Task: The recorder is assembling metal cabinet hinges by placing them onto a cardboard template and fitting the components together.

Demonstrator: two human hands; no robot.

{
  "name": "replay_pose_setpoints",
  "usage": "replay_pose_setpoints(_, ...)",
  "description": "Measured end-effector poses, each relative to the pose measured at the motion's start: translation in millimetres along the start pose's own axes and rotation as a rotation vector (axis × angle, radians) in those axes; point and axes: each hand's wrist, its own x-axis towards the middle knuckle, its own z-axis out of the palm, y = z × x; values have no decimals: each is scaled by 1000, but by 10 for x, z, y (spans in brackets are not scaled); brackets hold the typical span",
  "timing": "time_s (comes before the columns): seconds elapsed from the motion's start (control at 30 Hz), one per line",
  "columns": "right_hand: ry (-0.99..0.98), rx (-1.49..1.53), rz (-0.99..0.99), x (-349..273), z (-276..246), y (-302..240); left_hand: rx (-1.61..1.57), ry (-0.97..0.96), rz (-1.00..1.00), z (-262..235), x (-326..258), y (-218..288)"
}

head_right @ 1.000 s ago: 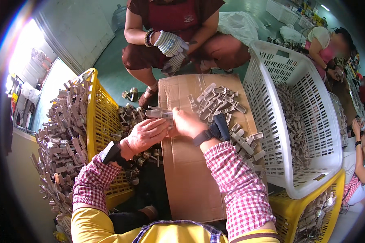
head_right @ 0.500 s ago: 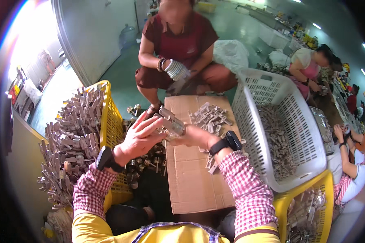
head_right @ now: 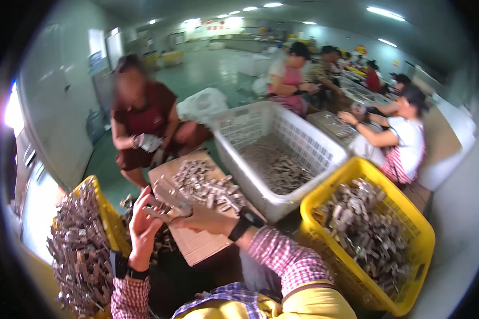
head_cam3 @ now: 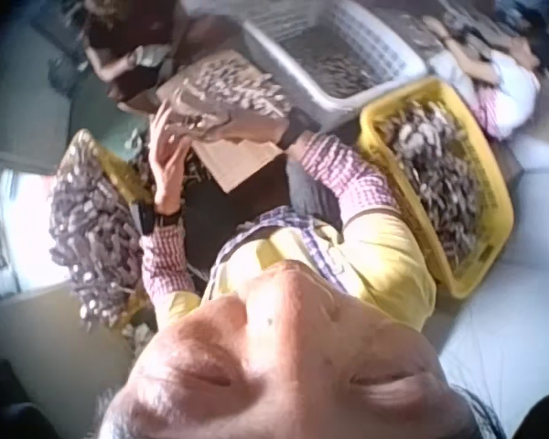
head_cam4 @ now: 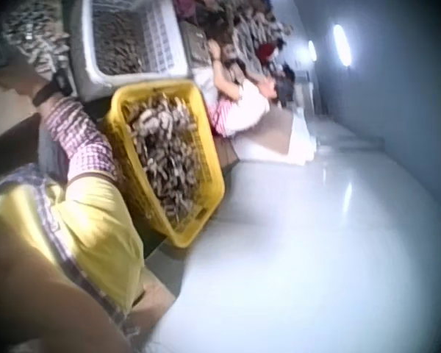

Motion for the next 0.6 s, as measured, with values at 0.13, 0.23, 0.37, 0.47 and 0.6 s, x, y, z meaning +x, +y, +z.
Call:
replay_pose_setpoints(0.13,44,220,-35,-660,139,-19,-17,15,22,586,-219,331)
replay_pose_setpoints(0.23,100,254,-94,-1270,120,-30,75,-42,36,1046,-348,553)
replay_pose_setpoints(0.37,182,294,-277,-1956,68,220,92,-69,-1,1673,-363,626)
replay_pose_setpoints(0.47,406,396,-118,-2699,-302,175,103,-91,73,1964,-276,316)
replay_pose_setpoints(0.6,1112,641,-296,-4119,-1128,693,-68,-275,-404,1951,-312,-506)
